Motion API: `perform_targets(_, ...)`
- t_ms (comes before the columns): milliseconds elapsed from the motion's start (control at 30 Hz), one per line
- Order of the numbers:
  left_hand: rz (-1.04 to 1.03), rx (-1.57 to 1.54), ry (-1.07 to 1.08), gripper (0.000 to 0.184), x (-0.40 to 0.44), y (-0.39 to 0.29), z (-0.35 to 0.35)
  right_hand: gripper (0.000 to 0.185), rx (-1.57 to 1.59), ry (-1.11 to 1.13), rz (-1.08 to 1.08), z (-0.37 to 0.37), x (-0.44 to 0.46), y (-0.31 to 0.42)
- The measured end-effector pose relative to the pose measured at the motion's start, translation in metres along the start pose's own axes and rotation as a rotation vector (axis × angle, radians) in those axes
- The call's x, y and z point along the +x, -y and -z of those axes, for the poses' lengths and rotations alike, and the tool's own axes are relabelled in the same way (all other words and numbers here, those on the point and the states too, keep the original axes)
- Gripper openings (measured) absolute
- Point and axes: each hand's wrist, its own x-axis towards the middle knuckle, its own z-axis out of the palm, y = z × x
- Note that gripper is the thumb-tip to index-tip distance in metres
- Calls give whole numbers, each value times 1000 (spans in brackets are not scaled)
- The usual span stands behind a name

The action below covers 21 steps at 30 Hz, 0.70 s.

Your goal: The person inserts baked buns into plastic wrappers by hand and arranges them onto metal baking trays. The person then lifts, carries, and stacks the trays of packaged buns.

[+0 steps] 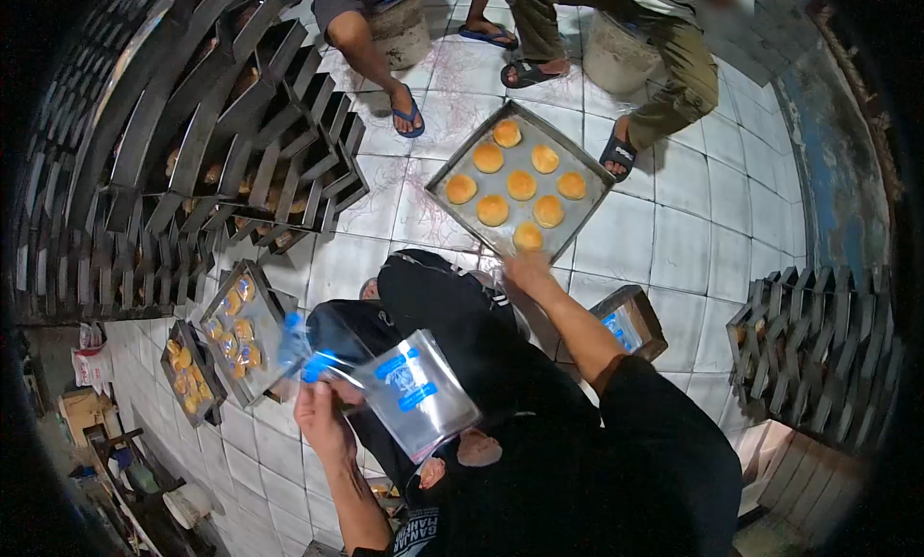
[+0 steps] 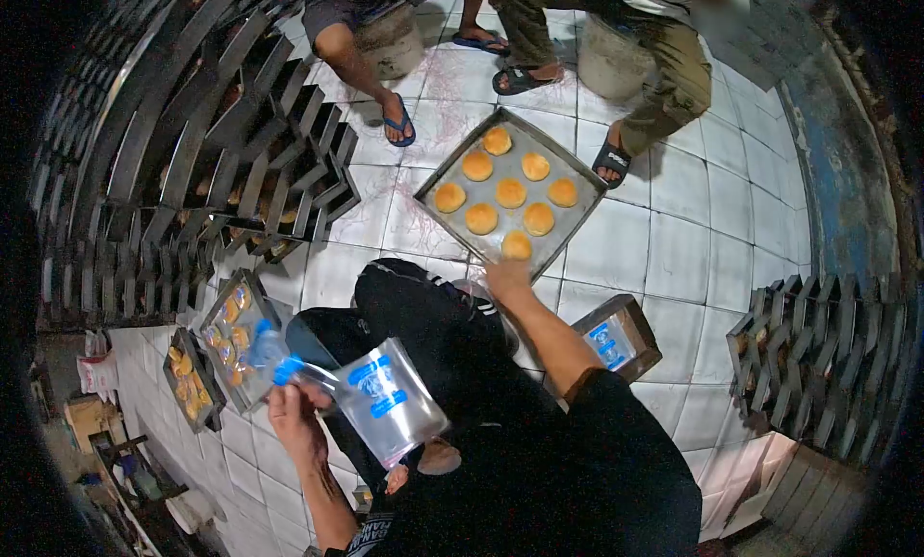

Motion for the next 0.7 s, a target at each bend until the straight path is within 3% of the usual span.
perform_targets(67, -24, 24, -145, 23, 19, 1, -8, 25, -196, 550, 249, -27, -4, -51)
perform_targets(100, 14, -9, -189, 22, 24, 5, -9, 25, 189, 720, 290, -101, 15, -84)
perform_targets(200, 106, -65, -272, 22, 42, 25, -12, 24, 429, 631, 32, -110, -14, -96)
perform_targets(233, 118, -38, -273, 22, 45, 31, -6, 24, 254, 358, 101, -117, -17, -97)
perform_targets(300, 123, 50, -262, 22, 55, 36, -5, 24, 536, 242, 186, -166, 11, -137)
perform_targets(333, 134, 58, -288, 22, 55, 35, -6, 25, 781, 79, 118, -155, 21, -135)
perform_targets(367, 142, 69, -312, 22, 57, 34, -8, 14, 619, 108, 148, -163, 46, -150)
perform_targets(400, 150, 81, -332, 22, 58, 33, -10, 19, 779, -5, -248, -145, 60, -142)
perform_targets(467, 158, 87, -391, 25, 61, 34, -13, 28, 683, -272, -423, -140, 92, -150)
perform_targets(700, 137, 197, -497, 24, 62, 35, -20, 56, 582, -122, -681, -143, 147, -131)
